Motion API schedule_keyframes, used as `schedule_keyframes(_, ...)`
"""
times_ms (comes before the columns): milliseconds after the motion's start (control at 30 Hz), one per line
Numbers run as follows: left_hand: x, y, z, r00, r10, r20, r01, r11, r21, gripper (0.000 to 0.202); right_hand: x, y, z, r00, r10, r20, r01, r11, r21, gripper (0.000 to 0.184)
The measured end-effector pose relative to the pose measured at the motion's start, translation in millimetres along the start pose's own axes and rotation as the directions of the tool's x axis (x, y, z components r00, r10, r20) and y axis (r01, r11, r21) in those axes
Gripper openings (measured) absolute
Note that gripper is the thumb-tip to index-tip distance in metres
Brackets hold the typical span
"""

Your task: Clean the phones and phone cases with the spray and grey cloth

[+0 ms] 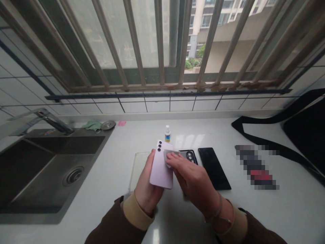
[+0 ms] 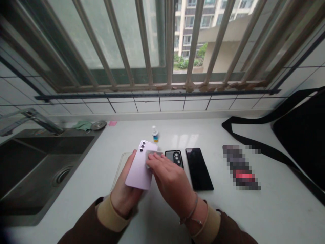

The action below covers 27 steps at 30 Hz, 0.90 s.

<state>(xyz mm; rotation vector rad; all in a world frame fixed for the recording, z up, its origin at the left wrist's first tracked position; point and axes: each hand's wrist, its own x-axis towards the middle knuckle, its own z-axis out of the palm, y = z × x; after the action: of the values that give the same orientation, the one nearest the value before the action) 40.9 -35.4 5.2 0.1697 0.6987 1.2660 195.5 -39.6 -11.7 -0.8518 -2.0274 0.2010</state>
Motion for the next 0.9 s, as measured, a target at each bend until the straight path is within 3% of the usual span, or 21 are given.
schedule_keyframes(167, 2.0, 7.5, -1.1, 0.986, 0.147, -0.073, -0.139, 0.985, 0.099, 0.051, -3.4, -10.3, 7.7, 0.999, -0.044, 0.005, 0.043, 0.991, 0.123, 0.033)
schedule_keyframes(367, 0.2, 17.1, 5.1, 0.961, 0.221, -0.166, -0.189, 0.964, 0.189, 0.052, -2.5, -21.8, 3.2, 0.996, -0.084, 0.003, 0.080, 0.954, 0.290, 0.033)
schedule_keyframes(533, 2.4, 43.1, 6.0, 0.958, 0.266, -0.107, -0.246, 0.954, 0.169, 0.044, -4.2, -26.9, -10.2, 0.997, -0.038, -0.074, 0.058, 0.951, 0.304, 0.033)
schedule_keyframes(633, 0.8, 64.0, -2.5, 0.955, 0.293, -0.055, -0.260, 0.910, 0.324, 0.042, -4.3, -25.7, -15.0, 0.988, 0.025, -0.149, 0.007, 0.977, 0.213, 0.028)
schedule_keyframes(700, -3.3, 77.3, -9.8, 0.936, 0.350, -0.019, -0.284, 0.789, 0.545, 0.052, -3.4, -24.6, -15.6, 0.984, 0.046, -0.172, -0.013, 0.982, 0.188, 0.028)
schedule_keyframes(733, -6.1, 83.2, -12.8, 0.918, 0.397, -0.009, -0.290, 0.684, 0.669, 0.061, -2.8, -24.2, -15.3, 0.984, 0.046, -0.170, -0.014, 0.982, 0.189, 0.028)
schedule_keyframes(800, -12.5, 92.2, -16.5, 0.858, 0.512, 0.041, -0.266, 0.375, 0.888, 0.071, -2.0, -24.0, -14.4, 0.988, 0.033, -0.153, -0.001, 0.979, 0.205, 0.028)
schedule_keyframes(900, -19.9, 96.7, -16.0, 0.788, 0.610, 0.087, 0.036, -0.186, 0.982, 0.073, -1.5, -24.4, -12.8, 0.991, -0.001, -0.137, 0.033, 0.973, 0.228, 0.027)
